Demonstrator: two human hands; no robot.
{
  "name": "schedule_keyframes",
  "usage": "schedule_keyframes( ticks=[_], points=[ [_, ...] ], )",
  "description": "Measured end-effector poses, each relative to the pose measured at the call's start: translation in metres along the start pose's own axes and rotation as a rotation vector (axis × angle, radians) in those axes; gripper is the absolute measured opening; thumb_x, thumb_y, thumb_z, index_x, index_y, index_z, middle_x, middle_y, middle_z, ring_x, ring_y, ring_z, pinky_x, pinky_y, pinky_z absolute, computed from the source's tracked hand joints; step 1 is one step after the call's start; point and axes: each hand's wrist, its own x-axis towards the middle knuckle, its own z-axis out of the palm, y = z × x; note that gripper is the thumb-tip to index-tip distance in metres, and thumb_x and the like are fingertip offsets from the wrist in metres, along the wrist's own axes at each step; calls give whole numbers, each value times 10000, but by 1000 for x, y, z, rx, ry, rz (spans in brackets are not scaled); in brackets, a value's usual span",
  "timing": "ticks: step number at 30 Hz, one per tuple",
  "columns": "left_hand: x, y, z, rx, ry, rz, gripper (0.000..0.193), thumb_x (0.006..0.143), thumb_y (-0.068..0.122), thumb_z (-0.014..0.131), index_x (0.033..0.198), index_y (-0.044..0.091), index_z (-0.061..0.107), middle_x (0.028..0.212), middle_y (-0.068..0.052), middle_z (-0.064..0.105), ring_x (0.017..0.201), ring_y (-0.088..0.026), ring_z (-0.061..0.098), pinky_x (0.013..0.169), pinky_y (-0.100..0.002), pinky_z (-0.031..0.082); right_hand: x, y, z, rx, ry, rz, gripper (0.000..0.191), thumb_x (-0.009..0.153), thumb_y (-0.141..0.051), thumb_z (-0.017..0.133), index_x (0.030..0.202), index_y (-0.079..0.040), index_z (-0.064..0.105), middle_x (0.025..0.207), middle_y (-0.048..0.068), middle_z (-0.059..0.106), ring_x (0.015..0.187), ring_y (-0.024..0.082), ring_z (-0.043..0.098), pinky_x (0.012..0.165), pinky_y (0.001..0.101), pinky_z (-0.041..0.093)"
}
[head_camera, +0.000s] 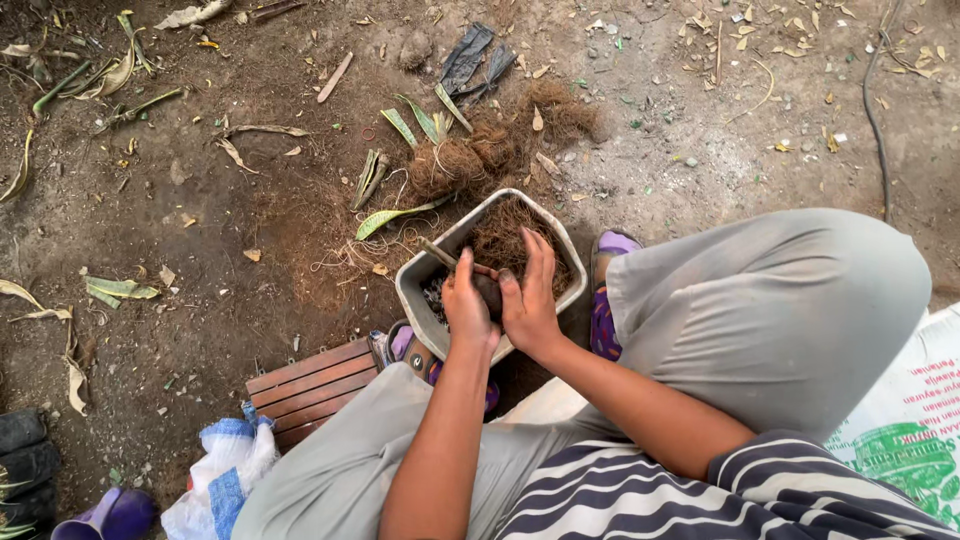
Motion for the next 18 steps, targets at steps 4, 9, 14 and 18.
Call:
schedule_keyframes(
  ticks=[4, 9, 14, 18],
  points=[
    [-1, 6, 7, -60, -57, -140, 136, 946, 183, 659, 1037, 82, 654, 876, -93, 678, 782, -208, 661, 737, -356, 559, 22, 18, 8, 362, 87, 460, 549, 1059, -284, 395, 1543, -36, 318, 1450, 238, 387, 1219, 403, 493, 1109, 464, 414],
    [13, 5, 7, -149, -227, -12, 129, 966, 136, 691, 1069, 89, 629, 907, -103, 671, 833, -212, 665, 821, -371, 578, 24, 25, 12, 110, 32, 199, 541, 1079, -241, 430, 1561, -28, 307, 1528, 227, 355, 1437, 354, 399, 1207, 466, 332],
    [32, -6, -10, -134, -41, -102, 127, 932, 193, 629, 954, 77, 583, 899, -94, 707, 795, -216, 696, 738, -372, 592, 17, 21, 12, 62, -44, 115, 687, 1058, -389, 542, 1582, -35, 274, 1579, 230, 293, 1474, 380, 355, 1183, 482, 343],
    [38, -6, -12, -117, 24, -1, 175, 1015, 232, 650, 1007, 75, 575, 838, -99, 655, 729, -210, 634, 671, -364, 535, 19, 21, 13, 101, -110, 127, 805, 1011, -521, 581, 1585, -56, 260, 1576, 215, 296, 1454, 363, 386, 1129, 464, 411]
  ],
)
